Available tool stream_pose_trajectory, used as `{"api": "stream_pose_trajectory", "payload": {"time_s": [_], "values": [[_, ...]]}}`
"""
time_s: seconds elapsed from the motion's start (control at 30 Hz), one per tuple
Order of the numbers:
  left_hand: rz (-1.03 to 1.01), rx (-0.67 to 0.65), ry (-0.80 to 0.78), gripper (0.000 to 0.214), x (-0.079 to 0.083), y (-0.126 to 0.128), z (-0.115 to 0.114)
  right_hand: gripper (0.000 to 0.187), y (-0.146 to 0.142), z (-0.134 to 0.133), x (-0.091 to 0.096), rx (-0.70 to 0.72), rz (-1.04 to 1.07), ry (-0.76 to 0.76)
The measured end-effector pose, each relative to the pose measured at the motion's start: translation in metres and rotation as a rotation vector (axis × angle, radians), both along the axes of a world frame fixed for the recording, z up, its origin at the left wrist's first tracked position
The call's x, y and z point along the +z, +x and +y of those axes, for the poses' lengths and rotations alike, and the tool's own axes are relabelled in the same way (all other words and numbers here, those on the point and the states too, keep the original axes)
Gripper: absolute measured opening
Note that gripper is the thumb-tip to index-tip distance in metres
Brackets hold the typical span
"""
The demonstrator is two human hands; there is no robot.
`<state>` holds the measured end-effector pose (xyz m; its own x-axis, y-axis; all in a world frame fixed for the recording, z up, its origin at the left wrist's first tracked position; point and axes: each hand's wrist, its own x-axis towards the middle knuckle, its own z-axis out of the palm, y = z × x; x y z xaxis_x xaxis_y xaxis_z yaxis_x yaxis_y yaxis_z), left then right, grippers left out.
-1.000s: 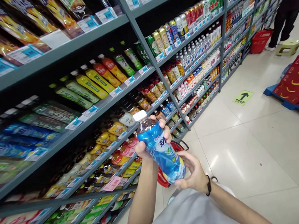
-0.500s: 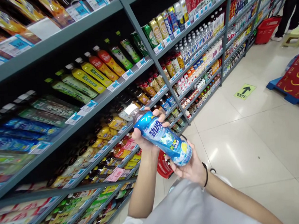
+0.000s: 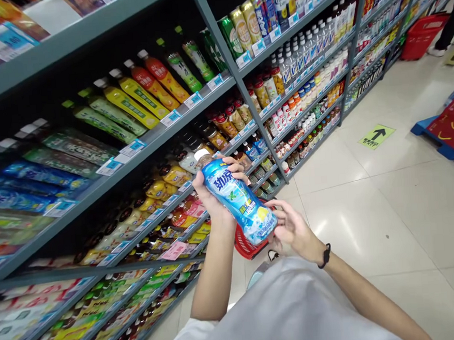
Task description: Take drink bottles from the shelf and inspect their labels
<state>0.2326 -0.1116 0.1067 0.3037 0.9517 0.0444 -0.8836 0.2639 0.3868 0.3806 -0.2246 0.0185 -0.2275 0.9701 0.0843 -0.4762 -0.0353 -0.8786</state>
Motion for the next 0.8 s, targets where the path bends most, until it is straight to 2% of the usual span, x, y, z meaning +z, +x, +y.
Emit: {"api": "stream_pose_trajectory", "payload": {"time_s": [0.1,0.3,0.5,0.7,0.8], "values": [[-0.061,0.009,-0.047,0.044,-0.003,-0.001,0.002,0.068,-0.003,-0.007,0.006,-0.087,-0.167,0.096],[-0.008,0.082,-0.06,0.044,-0.008,0.002,-0.001,0.052,-0.008,-0.012,0.008,-0.059,-0.203,0.092],[0.188,0.17,-0.028,0.052,-0.011,0.004,0.002,0.067,-0.006,-0.013,0.006,-0.148,-0.342,0.124],[0.164,0.151,0.002,0.049,-0.007,0.005,0.002,0.079,-0.003,-0.015,-0.003,-0.242,-0.429,0.218],[0.19,0.132,0.052,0.05,-0.005,0.006,0.002,0.082,-0.006,-0.015,-0.004,-0.307,-0.467,0.167]]}}
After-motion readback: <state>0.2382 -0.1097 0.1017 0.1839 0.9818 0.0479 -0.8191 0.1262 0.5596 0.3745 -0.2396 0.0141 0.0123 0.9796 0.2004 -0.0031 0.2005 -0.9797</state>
